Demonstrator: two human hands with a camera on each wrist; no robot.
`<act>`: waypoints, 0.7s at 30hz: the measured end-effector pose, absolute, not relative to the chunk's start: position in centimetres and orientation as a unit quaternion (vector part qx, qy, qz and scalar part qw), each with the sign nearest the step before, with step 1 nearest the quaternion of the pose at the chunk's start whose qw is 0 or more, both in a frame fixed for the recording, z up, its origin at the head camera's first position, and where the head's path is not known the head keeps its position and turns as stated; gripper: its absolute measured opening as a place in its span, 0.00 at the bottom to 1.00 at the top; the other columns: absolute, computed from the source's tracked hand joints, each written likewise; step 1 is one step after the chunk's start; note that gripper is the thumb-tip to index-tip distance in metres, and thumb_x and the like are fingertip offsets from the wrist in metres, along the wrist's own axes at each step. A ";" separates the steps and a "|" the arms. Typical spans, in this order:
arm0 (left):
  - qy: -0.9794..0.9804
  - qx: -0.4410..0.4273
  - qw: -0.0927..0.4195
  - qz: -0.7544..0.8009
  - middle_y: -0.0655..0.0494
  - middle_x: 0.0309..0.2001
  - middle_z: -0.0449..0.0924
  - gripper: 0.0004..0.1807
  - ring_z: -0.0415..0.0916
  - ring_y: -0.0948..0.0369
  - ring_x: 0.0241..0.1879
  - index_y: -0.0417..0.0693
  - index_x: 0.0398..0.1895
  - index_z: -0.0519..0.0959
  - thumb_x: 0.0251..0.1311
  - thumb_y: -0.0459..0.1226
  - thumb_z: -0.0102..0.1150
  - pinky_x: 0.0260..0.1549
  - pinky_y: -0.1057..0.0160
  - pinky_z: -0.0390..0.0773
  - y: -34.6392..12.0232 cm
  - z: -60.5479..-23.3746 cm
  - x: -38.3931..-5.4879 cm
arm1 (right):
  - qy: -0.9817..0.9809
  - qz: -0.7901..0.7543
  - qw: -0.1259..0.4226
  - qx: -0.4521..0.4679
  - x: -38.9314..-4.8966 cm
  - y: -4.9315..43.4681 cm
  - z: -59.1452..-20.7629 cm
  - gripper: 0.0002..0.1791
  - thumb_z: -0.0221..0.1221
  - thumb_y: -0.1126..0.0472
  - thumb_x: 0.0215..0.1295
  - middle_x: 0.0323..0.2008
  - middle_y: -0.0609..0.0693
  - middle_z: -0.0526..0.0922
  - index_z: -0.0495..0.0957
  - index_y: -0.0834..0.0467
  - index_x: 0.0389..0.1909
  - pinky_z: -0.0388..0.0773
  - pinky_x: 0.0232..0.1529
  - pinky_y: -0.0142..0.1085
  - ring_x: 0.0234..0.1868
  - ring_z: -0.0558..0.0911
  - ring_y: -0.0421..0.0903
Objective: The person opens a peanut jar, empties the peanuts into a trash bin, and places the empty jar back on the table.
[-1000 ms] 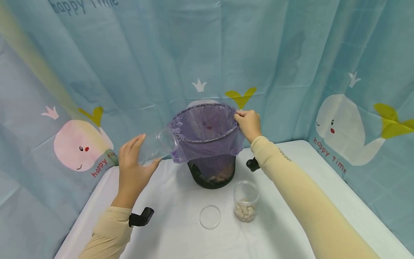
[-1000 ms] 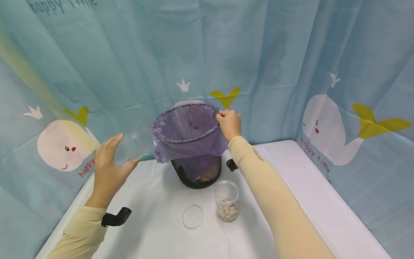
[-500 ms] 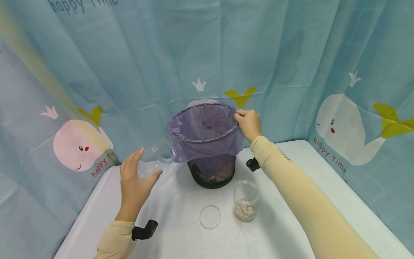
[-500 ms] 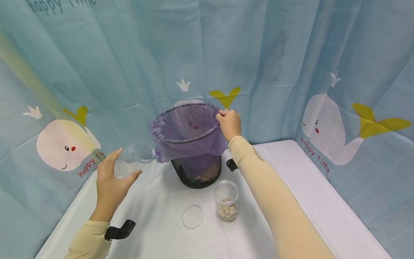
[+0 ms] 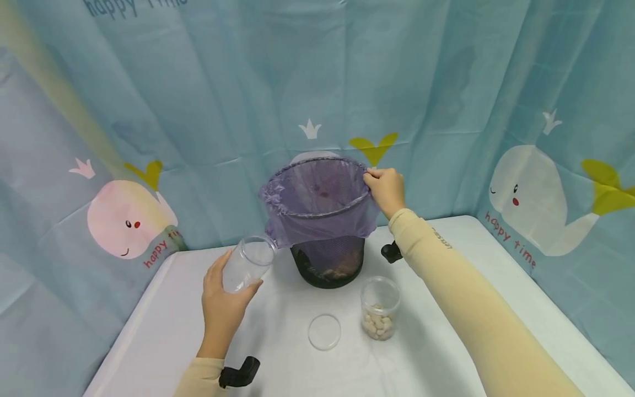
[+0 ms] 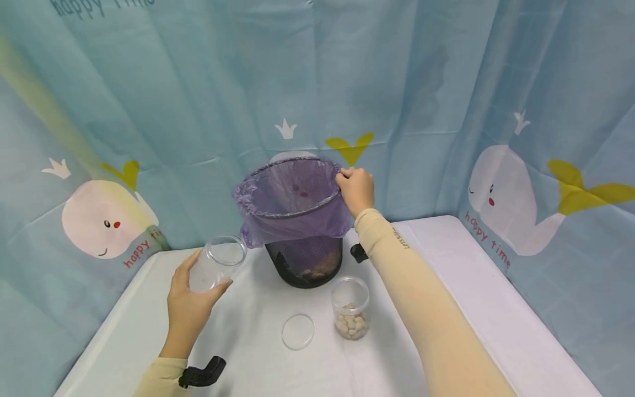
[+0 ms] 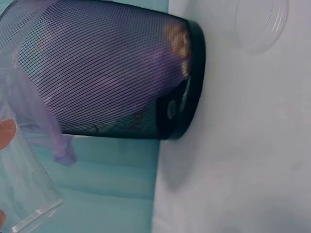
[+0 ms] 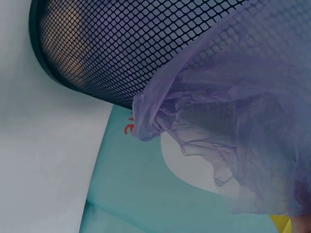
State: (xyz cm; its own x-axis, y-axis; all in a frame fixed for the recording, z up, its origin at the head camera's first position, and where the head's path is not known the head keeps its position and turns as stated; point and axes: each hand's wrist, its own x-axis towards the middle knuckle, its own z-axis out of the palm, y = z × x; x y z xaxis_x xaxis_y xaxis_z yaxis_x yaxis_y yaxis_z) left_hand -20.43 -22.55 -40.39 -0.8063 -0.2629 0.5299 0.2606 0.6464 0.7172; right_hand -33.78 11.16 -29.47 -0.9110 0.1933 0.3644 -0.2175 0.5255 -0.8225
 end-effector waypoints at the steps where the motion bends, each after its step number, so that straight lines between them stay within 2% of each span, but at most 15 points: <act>1: -0.850 0.009 0.305 -0.430 0.40 0.67 0.68 0.47 0.64 0.41 0.66 0.48 0.70 0.68 0.42 0.32 0.79 0.59 0.30 0.66 -22.4 -40.7 -20.2 | -0.848 0.486 0.211 0.007 -33.8 11.2 -29.5 0.18 0.55 0.58 0.71 0.54 0.61 0.84 0.80 0.59 0.58 0.57 0.18 0.29 0.11 0.55 0.39; 9: -0.838 0.062 0.266 -0.472 0.41 0.69 0.67 0.47 0.63 0.41 0.69 0.48 0.70 0.66 0.44 0.34 0.79 0.63 0.29 0.64 -21.1 -42.8 -19.2 | -0.849 0.485 0.212 0.005 -33.9 11.2 -29.5 0.18 0.55 0.58 0.72 0.56 0.61 0.82 0.80 0.59 0.58 0.58 0.19 0.30 0.14 0.56 0.40; 19: -0.829 0.089 0.247 -0.493 0.41 0.69 0.68 0.48 0.64 0.40 0.69 0.45 0.70 0.66 0.42 0.37 0.80 0.64 0.30 0.64 -20.3 -44.6 -18.4 | -0.848 0.486 0.213 0.003 -33.8 11.2 -29.4 0.18 0.55 0.58 0.71 0.57 0.61 0.82 0.80 0.59 0.58 0.61 0.22 0.30 0.17 0.61 0.39; 21: -0.826 0.094 0.240 -0.501 0.41 0.69 0.68 0.48 0.64 0.41 0.69 0.45 0.70 0.66 0.43 0.38 0.80 0.64 0.31 0.64 -20.2 -44.9 -18.3 | -0.847 0.488 0.213 0.003 -33.8 11.2 -29.5 0.18 0.55 0.58 0.71 0.57 0.61 0.82 0.80 0.59 0.58 0.61 0.21 0.31 0.16 0.60 0.40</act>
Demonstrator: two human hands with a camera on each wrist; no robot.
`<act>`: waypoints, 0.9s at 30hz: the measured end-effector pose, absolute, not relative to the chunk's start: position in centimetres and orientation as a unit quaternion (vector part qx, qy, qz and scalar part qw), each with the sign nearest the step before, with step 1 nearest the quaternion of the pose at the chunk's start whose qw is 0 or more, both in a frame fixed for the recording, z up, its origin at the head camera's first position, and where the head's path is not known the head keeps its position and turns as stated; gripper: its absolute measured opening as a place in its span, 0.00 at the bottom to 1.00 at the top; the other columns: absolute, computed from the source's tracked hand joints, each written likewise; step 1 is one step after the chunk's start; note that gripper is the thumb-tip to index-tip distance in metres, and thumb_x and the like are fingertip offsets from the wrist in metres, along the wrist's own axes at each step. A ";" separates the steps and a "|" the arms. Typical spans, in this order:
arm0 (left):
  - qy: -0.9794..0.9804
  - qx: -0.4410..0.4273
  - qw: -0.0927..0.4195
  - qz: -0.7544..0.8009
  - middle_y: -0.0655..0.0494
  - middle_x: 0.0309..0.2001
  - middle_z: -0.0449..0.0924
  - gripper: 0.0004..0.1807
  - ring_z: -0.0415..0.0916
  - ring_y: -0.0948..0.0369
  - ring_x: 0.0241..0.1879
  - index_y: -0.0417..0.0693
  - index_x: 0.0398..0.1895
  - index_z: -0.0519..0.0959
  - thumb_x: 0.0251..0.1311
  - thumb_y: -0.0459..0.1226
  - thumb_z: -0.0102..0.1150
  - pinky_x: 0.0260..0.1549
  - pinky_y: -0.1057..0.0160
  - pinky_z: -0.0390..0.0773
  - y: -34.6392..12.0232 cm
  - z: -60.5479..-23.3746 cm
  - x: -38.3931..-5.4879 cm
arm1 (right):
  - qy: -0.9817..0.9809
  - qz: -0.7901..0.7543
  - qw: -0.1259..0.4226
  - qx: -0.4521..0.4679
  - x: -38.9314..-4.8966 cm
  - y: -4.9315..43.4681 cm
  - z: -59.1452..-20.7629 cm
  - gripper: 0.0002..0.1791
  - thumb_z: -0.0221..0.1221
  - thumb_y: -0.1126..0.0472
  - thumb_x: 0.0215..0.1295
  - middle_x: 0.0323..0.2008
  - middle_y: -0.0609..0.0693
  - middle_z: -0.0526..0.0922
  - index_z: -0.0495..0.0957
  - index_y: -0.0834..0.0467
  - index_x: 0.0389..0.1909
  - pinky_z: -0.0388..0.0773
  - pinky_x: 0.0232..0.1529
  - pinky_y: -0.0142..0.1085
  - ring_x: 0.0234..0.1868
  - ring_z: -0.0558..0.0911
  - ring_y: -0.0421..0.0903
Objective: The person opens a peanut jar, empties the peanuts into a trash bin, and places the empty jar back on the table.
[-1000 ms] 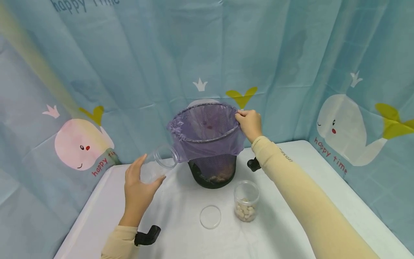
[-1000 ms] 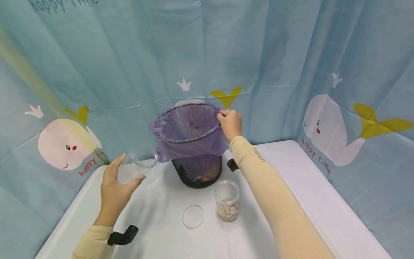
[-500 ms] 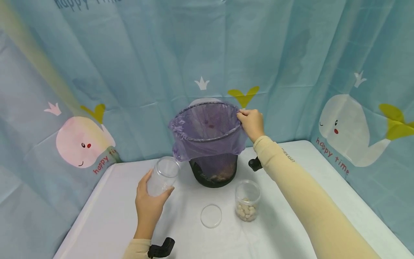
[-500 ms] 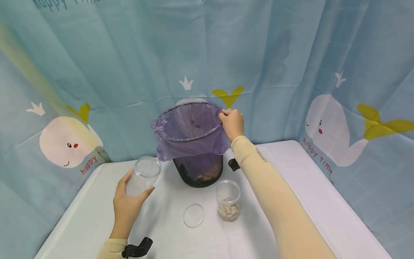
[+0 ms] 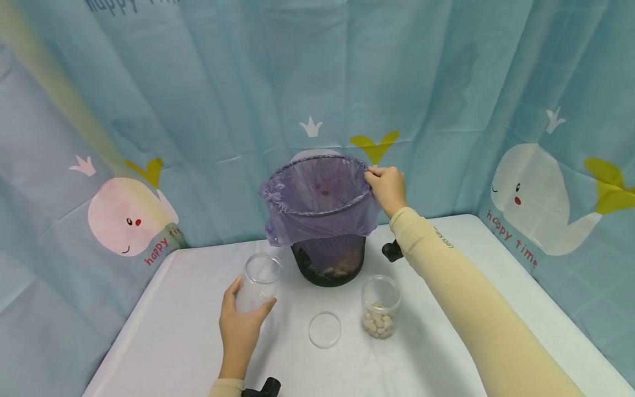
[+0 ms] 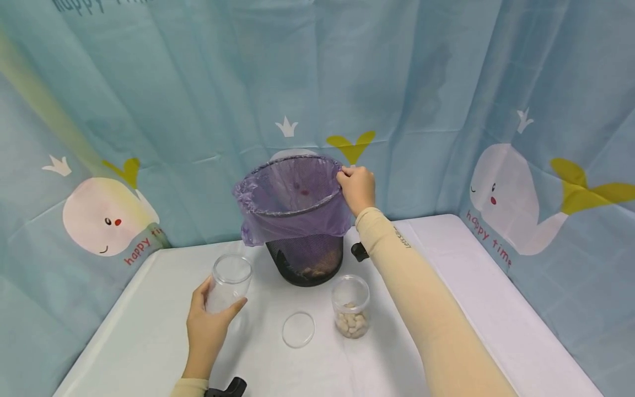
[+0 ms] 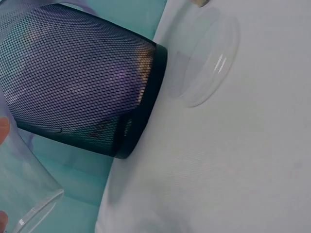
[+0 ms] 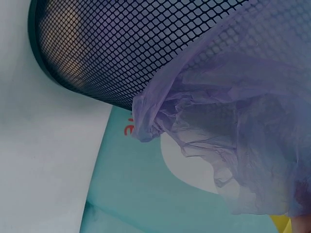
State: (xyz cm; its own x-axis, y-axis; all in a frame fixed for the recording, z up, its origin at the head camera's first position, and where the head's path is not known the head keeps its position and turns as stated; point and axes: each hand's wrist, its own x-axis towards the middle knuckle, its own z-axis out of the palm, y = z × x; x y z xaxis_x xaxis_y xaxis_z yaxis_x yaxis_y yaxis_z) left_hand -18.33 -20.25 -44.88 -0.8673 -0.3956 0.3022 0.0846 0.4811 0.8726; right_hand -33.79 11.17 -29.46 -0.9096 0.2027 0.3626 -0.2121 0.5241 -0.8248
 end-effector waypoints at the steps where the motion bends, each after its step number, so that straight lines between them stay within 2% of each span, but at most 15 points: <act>1: -0.825 0.097 0.235 -0.505 0.40 0.69 0.68 0.49 0.64 0.41 0.69 0.44 0.70 0.66 0.43 0.38 0.80 0.64 0.31 0.64 -20.2 -45.0 -18.3 | -0.847 0.488 0.213 0.003 -33.8 11.2 -29.5 0.18 0.55 0.58 0.71 0.57 0.61 0.82 0.80 0.59 0.58 0.61 0.21 0.30 0.16 0.60 0.40; 6: -0.818 0.113 0.204 -0.526 0.40 0.69 0.68 0.49 0.64 0.42 0.70 0.45 0.71 0.65 0.44 0.40 0.80 0.66 0.33 0.64 -20.0 -45.9 -18.1 | -0.845 0.492 0.210 0.005 -33.7 11.2 -29.5 0.18 0.55 0.57 0.72 0.57 0.60 0.82 0.80 0.59 0.58 0.60 0.20 0.30 0.14 0.59 0.40; 7: -0.818 0.115 0.198 -0.527 0.41 0.69 0.68 0.49 0.63 0.43 0.71 0.45 0.71 0.64 0.44 0.41 0.80 0.66 0.33 0.64 -20.0 -46.1 -18.1 | -0.845 0.492 0.209 0.004 -33.7 11.2 -29.5 0.18 0.55 0.57 0.72 0.57 0.60 0.82 0.80 0.59 0.58 0.61 0.21 0.30 0.16 0.63 0.39; 10: -0.815 0.120 0.183 -0.536 0.39 0.70 0.66 0.50 0.60 0.41 0.72 0.43 0.71 0.62 0.45 0.43 0.79 0.70 0.34 0.61 -19.9 -46.7 -17.9 | -0.844 0.494 0.209 0.003 -33.8 11.2 -29.5 0.18 0.55 0.57 0.71 0.58 0.59 0.81 0.79 0.59 0.58 0.62 0.22 0.30 0.22 0.67 0.43; 11: -0.812 0.121 0.181 -0.541 0.39 0.70 0.66 0.50 0.59 0.40 0.73 0.42 0.71 0.62 0.45 0.43 0.79 0.71 0.36 0.60 -19.8 -46.9 -17.9 | -0.843 0.494 0.210 0.002 -33.7 11.2 -29.5 0.18 0.55 0.57 0.71 0.58 0.59 0.81 0.79 0.59 0.58 0.64 0.24 0.30 0.26 0.73 0.45; 13: -0.807 0.125 0.175 -0.550 0.37 0.70 0.65 0.51 0.58 0.39 0.73 0.40 0.71 0.61 0.46 0.43 0.79 0.72 0.38 0.59 -19.8 -47.2 -17.8 | -0.844 0.494 0.210 0.001 -33.7 11.2 -29.5 0.18 0.55 0.57 0.71 0.58 0.59 0.81 0.79 0.59 0.58 0.64 0.25 0.31 0.27 0.74 0.46; 14: -0.804 0.126 0.172 -0.556 0.36 0.71 0.64 0.51 0.57 0.39 0.73 0.39 0.71 0.60 0.46 0.42 0.79 0.73 0.38 0.58 -19.7 -47.4 -17.7 | -0.844 0.494 0.209 0.001 -33.8 11.2 -29.5 0.19 0.55 0.57 0.71 0.58 0.59 0.81 0.79 0.59 0.58 0.63 0.24 0.31 0.25 0.72 0.47; 17: -0.794 0.133 0.169 -0.569 0.35 0.70 0.64 0.50 0.57 0.38 0.73 0.36 0.70 0.59 0.46 0.39 0.79 0.74 0.41 0.57 -19.5 -47.9 -17.7 | -0.846 0.491 0.209 0.000 -33.8 11.2 -29.6 0.19 0.55 0.57 0.71 0.58 0.59 0.81 0.79 0.58 0.58 0.63 0.24 0.31 0.21 0.70 0.42; 18: -0.791 0.133 0.166 -0.573 0.34 0.70 0.63 0.50 0.57 0.38 0.73 0.36 0.70 0.59 0.46 0.38 0.78 0.74 0.41 0.57 -19.4 -48.0 -17.7 | -0.845 0.492 0.208 0.000 -33.9 11.3 -29.6 0.19 0.55 0.57 0.71 0.58 0.59 0.81 0.79 0.58 0.58 0.62 0.22 0.31 0.19 0.63 0.41; 22: -0.778 0.136 0.160 -0.592 0.33 0.70 0.61 0.50 0.55 0.37 0.73 0.34 0.69 0.57 0.46 0.35 0.77 0.75 0.41 0.55 -19.1 -48.6 -17.8 | -0.846 0.492 0.206 -0.002 -33.9 11.3 -29.6 0.18 0.56 0.58 0.71 0.58 0.59 0.81 0.79 0.58 0.58 0.61 0.22 0.31 0.16 0.60 0.38; 27: -0.768 0.144 0.153 -0.605 0.32 0.70 0.60 0.49 0.55 0.36 0.73 0.34 0.69 0.57 0.45 0.33 0.77 0.74 0.38 0.56 -18.9 -49.3 -17.8 | -0.846 0.491 0.207 -0.004 -34.0 11.3 -29.6 0.18 0.56 0.57 0.71 0.58 0.59 0.81 0.79 0.58 0.58 0.61 0.21 0.31 0.16 0.59 0.39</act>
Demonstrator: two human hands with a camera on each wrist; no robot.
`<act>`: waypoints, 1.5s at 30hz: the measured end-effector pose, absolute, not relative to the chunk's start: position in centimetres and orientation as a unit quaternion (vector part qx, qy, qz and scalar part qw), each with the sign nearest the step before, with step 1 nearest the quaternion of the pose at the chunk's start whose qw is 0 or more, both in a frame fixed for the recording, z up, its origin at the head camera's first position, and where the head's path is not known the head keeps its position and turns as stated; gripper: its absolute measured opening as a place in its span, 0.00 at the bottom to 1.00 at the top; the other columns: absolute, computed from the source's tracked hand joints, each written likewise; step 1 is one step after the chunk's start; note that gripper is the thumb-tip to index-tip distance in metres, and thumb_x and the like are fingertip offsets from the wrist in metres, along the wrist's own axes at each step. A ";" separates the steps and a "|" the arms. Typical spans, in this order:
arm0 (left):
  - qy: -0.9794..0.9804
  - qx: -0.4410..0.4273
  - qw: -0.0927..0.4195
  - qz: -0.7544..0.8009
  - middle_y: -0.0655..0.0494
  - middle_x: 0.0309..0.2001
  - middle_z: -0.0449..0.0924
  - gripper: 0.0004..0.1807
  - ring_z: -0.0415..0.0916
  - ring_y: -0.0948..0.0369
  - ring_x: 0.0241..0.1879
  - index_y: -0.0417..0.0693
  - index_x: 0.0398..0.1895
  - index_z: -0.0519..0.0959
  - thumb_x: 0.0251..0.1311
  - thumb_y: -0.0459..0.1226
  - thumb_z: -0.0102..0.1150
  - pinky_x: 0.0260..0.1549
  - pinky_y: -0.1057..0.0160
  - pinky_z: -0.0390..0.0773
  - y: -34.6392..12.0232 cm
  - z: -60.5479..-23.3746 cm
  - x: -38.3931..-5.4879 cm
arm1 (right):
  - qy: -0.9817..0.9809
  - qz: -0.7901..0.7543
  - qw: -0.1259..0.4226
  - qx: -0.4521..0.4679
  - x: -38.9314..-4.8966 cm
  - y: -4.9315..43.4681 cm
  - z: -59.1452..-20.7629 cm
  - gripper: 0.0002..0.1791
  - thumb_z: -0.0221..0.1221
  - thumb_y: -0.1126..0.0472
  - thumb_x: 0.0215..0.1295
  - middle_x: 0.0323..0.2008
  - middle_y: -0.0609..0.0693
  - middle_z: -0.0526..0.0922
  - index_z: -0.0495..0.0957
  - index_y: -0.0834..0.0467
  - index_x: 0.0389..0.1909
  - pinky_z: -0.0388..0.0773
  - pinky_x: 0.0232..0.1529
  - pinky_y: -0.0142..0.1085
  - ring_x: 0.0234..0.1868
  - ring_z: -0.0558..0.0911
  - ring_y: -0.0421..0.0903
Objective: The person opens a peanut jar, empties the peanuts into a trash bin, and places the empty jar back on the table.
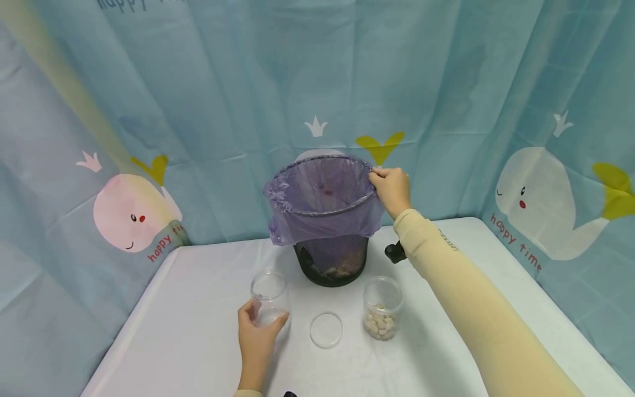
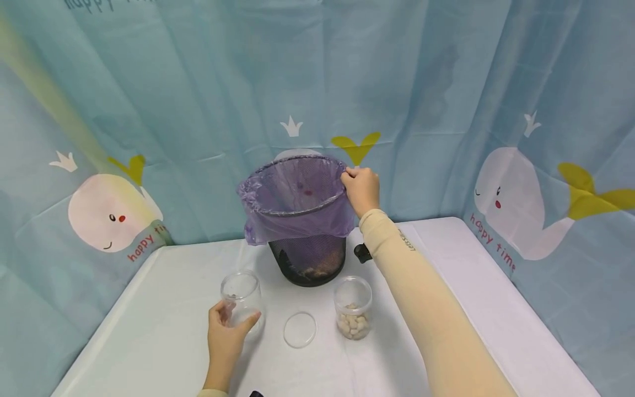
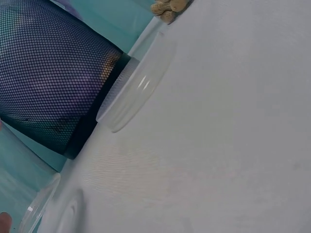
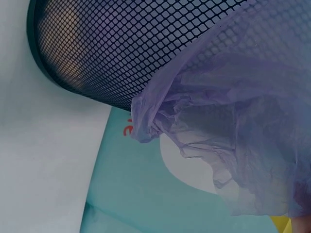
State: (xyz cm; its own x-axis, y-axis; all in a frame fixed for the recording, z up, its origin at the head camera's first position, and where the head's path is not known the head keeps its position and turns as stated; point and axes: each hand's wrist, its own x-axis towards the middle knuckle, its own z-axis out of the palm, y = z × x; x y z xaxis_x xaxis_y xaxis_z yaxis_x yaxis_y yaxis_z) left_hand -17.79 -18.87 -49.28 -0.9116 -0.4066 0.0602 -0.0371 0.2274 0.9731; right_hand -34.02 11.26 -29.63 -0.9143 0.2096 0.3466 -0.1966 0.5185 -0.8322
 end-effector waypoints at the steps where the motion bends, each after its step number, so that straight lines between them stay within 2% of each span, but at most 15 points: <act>1: -0.767 0.146 0.152 -0.606 0.32 0.70 0.60 0.49 0.55 0.36 0.73 0.34 0.68 0.57 0.45 0.33 0.77 0.73 0.37 0.56 -18.8 -49.4 -17.8 | -0.846 0.491 0.208 -0.003 -34.0 11.2 -29.6 0.18 0.56 0.57 0.71 0.57 0.59 0.81 0.79 0.58 0.58 0.61 0.22 0.31 0.17 0.60 0.40; 3: -0.765 0.148 0.150 -0.609 0.32 0.69 0.60 0.49 0.56 0.36 0.72 0.34 0.68 0.57 0.45 0.33 0.77 0.73 0.36 0.56 -18.7 -49.7 -17.7 | -0.846 0.491 0.209 -0.003 -34.0 11.2 -29.6 0.18 0.55 0.58 0.71 0.57 0.59 0.81 0.79 0.59 0.58 0.61 0.23 0.32 0.19 0.64 0.43; 6: -0.762 0.150 0.147 -0.612 0.33 0.68 0.61 0.49 0.57 0.36 0.71 0.34 0.68 0.57 0.45 0.34 0.77 0.72 0.35 0.57 -18.6 -50.0 -17.6 | -0.846 0.490 0.211 -0.004 -33.9 11.1 -29.6 0.19 0.55 0.57 0.71 0.58 0.59 0.81 0.79 0.59 0.58 0.64 0.28 0.32 0.31 0.76 0.48; 10: -0.759 0.150 0.142 -0.617 0.34 0.67 0.62 0.49 0.59 0.37 0.70 0.35 0.67 0.57 0.45 0.35 0.78 0.70 0.35 0.59 -18.5 -50.2 -17.5 | -0.846 0.491 0.208 -0.008 -33.9 11.1 -29.6 0.19 0.55 0.58 0.71 0.58 0.59 0.81 0.79 0.59 0.59 0.66 0.32 0.33 0.42 0.80 0.53; 12: -0.758 0.150 0.140 -0.620 0.34 0.67 0.62 0.49 0.59 0.37 0.70 0.35 0.67 0.57 0.45 0.35 0.78 0.71 0.35 0.59 -18.4 -50.2 -17.4 | -0.845 0.493 0.207 -0.008 -33.9 11.1 -29.5 0.19 0.55 0.58 0.71 0.59 0.59 0.81 0.79 0.59 0.59 0.66 0.32 0.33 0.44 0.81 0.55; 15: -0.758 0.150 0.134 -0.620 0.34 0.67 0.62 0.50 0.58 0.37 0.71 0.35 0.68 0.56 0.45 0.35 0.78 0.71 0.35 0.58 -18.2 -50.2 -17.2 | -0.846 0.491 0.208 -0.008 -33.8 11.0 -29.5 0.19 0.55 0.58 0.71 0.58 0.59 0.81 0.79 0.59 0.58 0.68 0.35 0.32 0.48 0.83 0.51; 17: -0.759 0.152 0.131 -0.619 0.33 0.68 0.61 0.50 0.57 0.37 0.71 0.34 0.68 0.56 0.45 0.35 0.78 0.72 0.35 0.58 -18.2 -50.2 -17.1 | -0.846 0.491 0.209 -0.006 -33.7 11.0 -29.5 0.18 0.55 0.58 0.71 0.58 0.59 0.81 0.79 0.59 0.58 0.67 0.32 0.32 0.40 0.82 0.50; 19: -0.759 0.153 0.129 -0.619 0.33 0.68 0.61 0.50 0.57 0.36 0.71 0.34 0.68 0.55 0.46 0.35 0.77 0.72 0.35 0.57 -18.2 -50.2 -17.1 | -0.845 0.492 0.209 -0.004 -33.7 11.0 -29.5 0.18 0.55 0.58 0.71 0.58 0.59 0.81 0.79 0.59 0.58 0.65 0.28 0.31 0.29 0.75 0.46; 21: -0.757 0.154 0.130 -0.621 0.33 0.68 0.61 0.50 0.57 0.37 0.71 0.34 0.68 0.55 0.46 0.35 0.77 0.72 0.36 0.57 -18.3 -50.2 -17.1 | -0.845 0.492 0.208 -0.003 -33.7 11.0 -29.5 0.19 0.55 0.57 0.71 0.58 0.59 0.81 0.79 0.59 0.58 0.64 0.25 0.31 0.22 0.68 0.43; 23: -0.757 0.150 0.131 -0.623 0.32 0.68 0.61 0.50 0.58 0.36 0.70 0.33 0.68 0.55 0.46 0.35 0.77 0.71 0.35 0.57 -18.3 -50.2 -17.0 | -0.845 0.494 0.206 -0.004 -33.8 11.1 -29.5 0.19 0.55 0.57 0.71 0.58 0.59 0.81 0.79 0.58 0.58 0.63 0.24 0.30 0.20 0.64 0.40; 28: -0.754 0.140 0.123 -0.630 0.32 0.69 0.60 0.49 0.58 0.36 0.71 0.35 0.67 0.54 0.46 0.34 0.77 0.72 0.36 0.58 -18.4 -50.5 -17.0 | -0.848 0.491 0.202 -0.003 -33.8 11.2 -29.5 0.19 0.55 0.57 0.71 0.58 0.59 0.81 0.79 0.59 0.59 0.65 0.27 0.28 0.23 0.68 0.36; 35: -0.758 0.135 0.126 -0.625 0.31 0.68 0.63 0.49 0.59 0.37 0.71 0.36 0.66 0.54 0.45 0.34 0.78 0.70 0.37 0.59 -18.6 -50.7 -16.6 | -0.849 0.490 0.195 0.007 -33.8 11.4 -29.4 0.19 0.55 0.58 0.71 0.58 0.61 0.81 0.79 0.60 0.59 0.63 0.24 0.29 0.16 0.62 0.37; 40: -0.776 0.129 0.122 -0.606 0.29 0.71 0.60 0.50 0.53 0.34 0.74 0.35 0.66 0.54 0.46 0.35 0.78 0.73 0.35 0.54 -18.4 -50.6 -16.4 | -0.850 0.490 0.194 0.004 -33.8 11.3 -29.3 0.19 0.55 0.58 0.71 0.58 0.61 0.81 0.79 0.60 0.59 0.63 0.23 0.28 0.16 0.63 0.35; 44: -0.777 0.123 0.126 -0.604 0.29 0.71 0.60 0.49 0.54 0.34 0.73 0.36 0.66 0.54 0.46 0.34 0.77 0.73 0.35 0.55 -18.3 -50.5 -16.4 | -0.851 0.489 0.189 0.001 -33.7 11.3 -29.3 0.19 0.54 0.58 0.71 0.59 0.61 0.81 0.79 0.60 0.59 0.60 0.20 0.29 0.13 0.58 0.35; 45: -0.777 0.120 0.125 -0.605 0.29 0.71 0.59 0.49 0.55 0.34 0.73 0.36 0.66 0.53 0.46 0.33 0.77 0.72 0.35 0.55 -18.4 -50.5 -16.4 | -0.852 0.488 0.189 -0.001 -33.7 11.3 -29.3 0.19 0.54 0.58 0.71 0.59 0.60 0.81 0.79 0.59 0.59 0.62 0.21 0.29 0.14 0.60 0.35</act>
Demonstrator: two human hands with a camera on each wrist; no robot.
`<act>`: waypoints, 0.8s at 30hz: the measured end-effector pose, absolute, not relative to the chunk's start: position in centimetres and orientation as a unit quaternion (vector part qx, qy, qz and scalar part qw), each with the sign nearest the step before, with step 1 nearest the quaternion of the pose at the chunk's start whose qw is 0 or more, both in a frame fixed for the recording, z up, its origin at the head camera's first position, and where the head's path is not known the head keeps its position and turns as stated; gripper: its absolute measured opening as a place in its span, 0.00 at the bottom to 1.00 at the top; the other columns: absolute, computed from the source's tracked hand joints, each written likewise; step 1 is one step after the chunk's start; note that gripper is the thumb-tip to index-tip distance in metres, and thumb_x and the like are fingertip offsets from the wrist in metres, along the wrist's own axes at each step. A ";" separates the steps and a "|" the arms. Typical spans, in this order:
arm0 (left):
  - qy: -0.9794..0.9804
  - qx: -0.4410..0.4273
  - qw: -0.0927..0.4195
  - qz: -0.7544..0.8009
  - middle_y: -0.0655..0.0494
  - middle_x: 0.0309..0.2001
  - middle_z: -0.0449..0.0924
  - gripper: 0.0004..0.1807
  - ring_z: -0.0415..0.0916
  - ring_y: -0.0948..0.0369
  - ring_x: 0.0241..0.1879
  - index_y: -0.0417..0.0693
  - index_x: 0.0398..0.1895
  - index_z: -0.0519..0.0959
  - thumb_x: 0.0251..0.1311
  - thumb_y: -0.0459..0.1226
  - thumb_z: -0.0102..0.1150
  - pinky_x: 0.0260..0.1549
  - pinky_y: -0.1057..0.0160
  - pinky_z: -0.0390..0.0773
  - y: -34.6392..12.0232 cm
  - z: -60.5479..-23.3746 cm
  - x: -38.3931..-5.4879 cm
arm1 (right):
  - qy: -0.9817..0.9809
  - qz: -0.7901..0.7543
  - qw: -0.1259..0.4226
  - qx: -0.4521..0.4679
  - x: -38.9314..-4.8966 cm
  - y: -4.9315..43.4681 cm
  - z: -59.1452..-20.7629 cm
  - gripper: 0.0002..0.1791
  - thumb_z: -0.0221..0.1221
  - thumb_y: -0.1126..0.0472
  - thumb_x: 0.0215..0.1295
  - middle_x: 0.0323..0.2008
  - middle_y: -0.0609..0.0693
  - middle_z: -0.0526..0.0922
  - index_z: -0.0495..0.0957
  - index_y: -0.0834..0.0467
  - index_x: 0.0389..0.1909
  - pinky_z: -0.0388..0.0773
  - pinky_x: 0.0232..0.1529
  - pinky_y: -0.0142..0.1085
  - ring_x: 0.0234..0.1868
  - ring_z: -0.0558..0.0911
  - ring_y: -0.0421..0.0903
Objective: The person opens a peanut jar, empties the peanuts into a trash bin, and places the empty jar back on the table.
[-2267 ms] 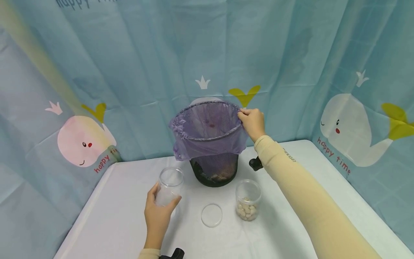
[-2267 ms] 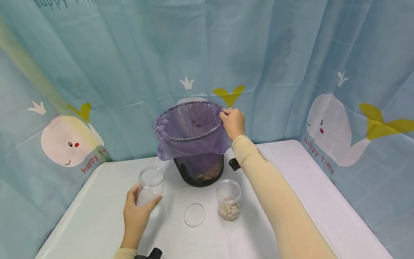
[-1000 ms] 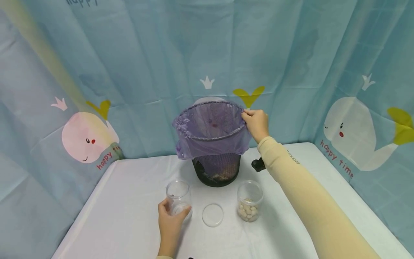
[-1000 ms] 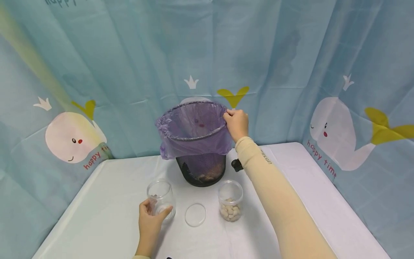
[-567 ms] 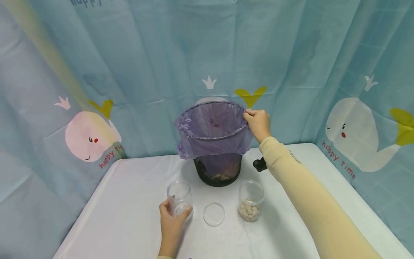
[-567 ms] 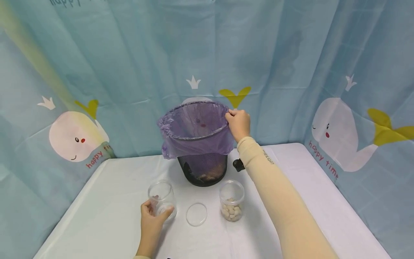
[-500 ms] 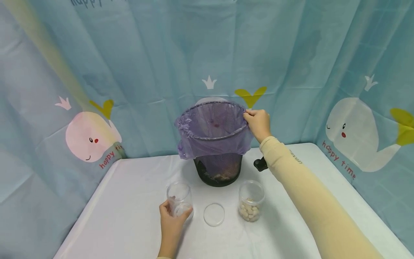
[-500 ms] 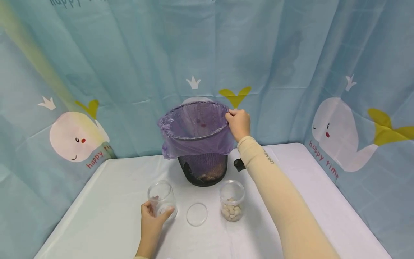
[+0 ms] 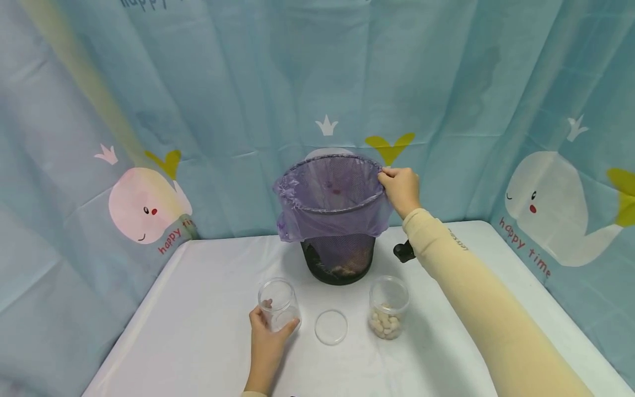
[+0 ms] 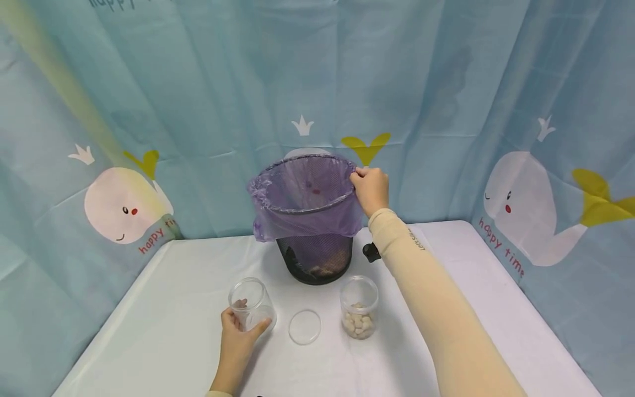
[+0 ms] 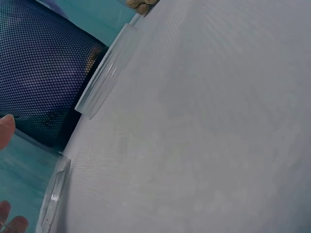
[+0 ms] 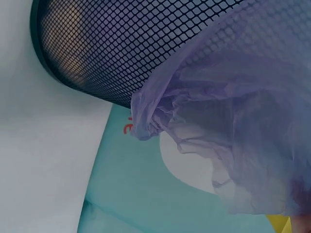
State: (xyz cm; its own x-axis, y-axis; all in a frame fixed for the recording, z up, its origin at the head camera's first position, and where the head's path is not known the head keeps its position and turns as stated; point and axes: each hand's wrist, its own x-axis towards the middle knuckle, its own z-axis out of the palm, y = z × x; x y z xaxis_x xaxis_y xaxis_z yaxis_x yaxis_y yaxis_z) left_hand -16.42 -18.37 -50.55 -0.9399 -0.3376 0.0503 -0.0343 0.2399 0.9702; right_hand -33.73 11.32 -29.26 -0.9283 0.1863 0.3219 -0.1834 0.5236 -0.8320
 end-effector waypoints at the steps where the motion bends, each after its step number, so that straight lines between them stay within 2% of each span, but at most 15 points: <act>1: -0.779 0.117 0.124 -0.603 0.29 0.71 0.59 0.49 0.55 0.34 0.73 0.37 0.67 0.53 0.47 0.33 0.77 0.72 0.34 0.55 -18.4 -50.5 -16.5 | -0.851 0.490 0.191 -0.002 -33.7 11.3 -29.3 0.19 0.55 0.58 0.71 0.59 0.60 0.81 0.79 0.59 0.59 0.63 0.22 0.29 0.16 0.63 0.36; 3: -0.783 0.111 0.122 -0.599 0.28 0.71 0.57 0.50 0.54 0.33 0.72 0.38 0.68 0.53 0.47 0.34 0.77 0.72 0.34 0.55 -18.5 -50.6 -16.6 | -0.845 0.498 0.195 -0.006 -33.7 11.2 -29.3 0.19 0.55 0.58 0.71 0.59 0.60 0.81 0.79 0.59 0.59 0.72 0.29 0.30 0.24 0.77 0.41; 5: -0.790 0.110 0.116 -0.592 0.28 0.71 0.57 0.51 0.55 0.33 0.72 0.39 0.69 0.52 0.47 0.35 0.77 0.71 0.33 0.56 -18.6 -50.7 -16.7 | -0.836 0.513 0.196 -0.008 -33.6 11.1 -29.4 0.19 0.56 0.57 0.71 0.60 0.59 0.80 0.79 0.59 0.59 0.81 0.42 0.35 0.42 0.85 0.48; 6: -0.794 0.110 0.110 -0.588 0.28 0.70 0.58 0.52 0.56 0.33 0.71 0.39 0.69 0.52 0.47 0.36 0.78 0.71 0.33 0.56 -18.7 -50.7 -16.7 | -0.832 0.519 0.196 -0.009 -33.6 11.0 -29.4 0.20 0.56 0.57 0.71 0.60 0.59 0.80 0.79 0.59 0.59 0.83 0.49 0.38 0.52 0.84 0.51; 8: -0.800 0.107 0.096 -0.582 0.28 0.70 0.58 0.53 0.56 0.33 0.71 0.39 0.70 0.51 0.46 0.38 0.78 0.71 0.33 0.58 -18.9 -50.6 -16.7 | -0.823 0.532 0.198 -0.010 -33.5 11.0 -29.5 0.20 0.57 0.58 0.71 0.60 0.60 0.80 0.79 0.60 0.60 0.81 0.60 0.45 0.63 0.79 0.55; 10: -0.807 0.104 0.080 -0.576 0.28 0.70 0.58 0.55 0.57 0.33 0.70 0.37 0.70 0.50 0.46 0.39 0.79 0.70 0.33 0.59 -19.2 -50.4 -16.5 | -0.821 0.536 0.197 -0.009 -33.5 10.9 -29.6 0.20 0.57 0.57 0.71 0.60 0.60 0.80 0.79 0.61 0.59 0.79 0.62 0.47 0.63 0.79 0.56; 15: -0.817 0.102 0.065 -0.564 0.28 0.71 0.52 0.60 0.52 0.30 0.71 0.32 0.72 0.46 0.44 0.38 0.79 0.70 0.32 0.56 -19.7 -49.5 -15.3 | -0.818 0.536 0.209 -0.004 -33.7 10.9 -29.8 0.20 0.59 0.56 0.70 0.58 0.60 0.82 0.80 0.62 0.58 0.81 0.59 0.47 0.59 0.82 0.56; 20: -0.826 0.106 0.055 -0.552 0.24 0.71 0.47 0.62 0.48 0.28 0.72 0.26 0.72 0.43 0.44 0.36 0.79 0.71 0.33 0.55 -19.8 -49.4 -14.1 | -0.813 0.544 0.209 0.001 -33.9 11.3 -29.9 0.21 0.61 0.54 0.69 0.59 0.60 0.81 0.80 0.62 0.58 0.80 0.61 0.47 0.61 0.80 0.55; 23: -0.837 0.113 0.037 -0.534 0.22 0.70 0.48 0.62 0.51 0.28 0.70 0.24 0.72 0.42 0.44 0.36 0.79 0.69 0.33 0.59 -19.8 -49.5 -13.6 | -0.811 0.551 0.196 0.005 -34.1 11.7 -30.1 0.24 0.61 0.50 0.69 0.60 0.59 0.81 0.80 0.61 0.58 0.79 0.61 0.46 0.62 0.79 0.53; 24: -0.842 0.115 0.032 -0.526 0.21 0.69 0.49 0.62 0.54 0.28 0.69 0.23 0.71 0.43 0.44 0.36 0.79 0.68 0.33 0.61 -19.8 -49.5 -13.5 | -0.810 0.554 0.192 0.008 -34.1 11.8 -30.2 0.25 0.61 0.48 0.69 0.60 0.59 0.81 0.80 0.61 0.58 0.78 0.60 0.45 0.59 0.80 0.53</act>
State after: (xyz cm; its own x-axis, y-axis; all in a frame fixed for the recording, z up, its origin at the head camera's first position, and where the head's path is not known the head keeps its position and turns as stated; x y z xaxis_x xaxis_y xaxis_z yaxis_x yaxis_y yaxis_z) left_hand -13.49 -19.78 -49.49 -0.9714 -0.2280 -0.0666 -0.1597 0.4194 0.8937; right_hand -34.07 11.84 -30.19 -0.9258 0.2006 0.3204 -0.2258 0.3862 -0.8943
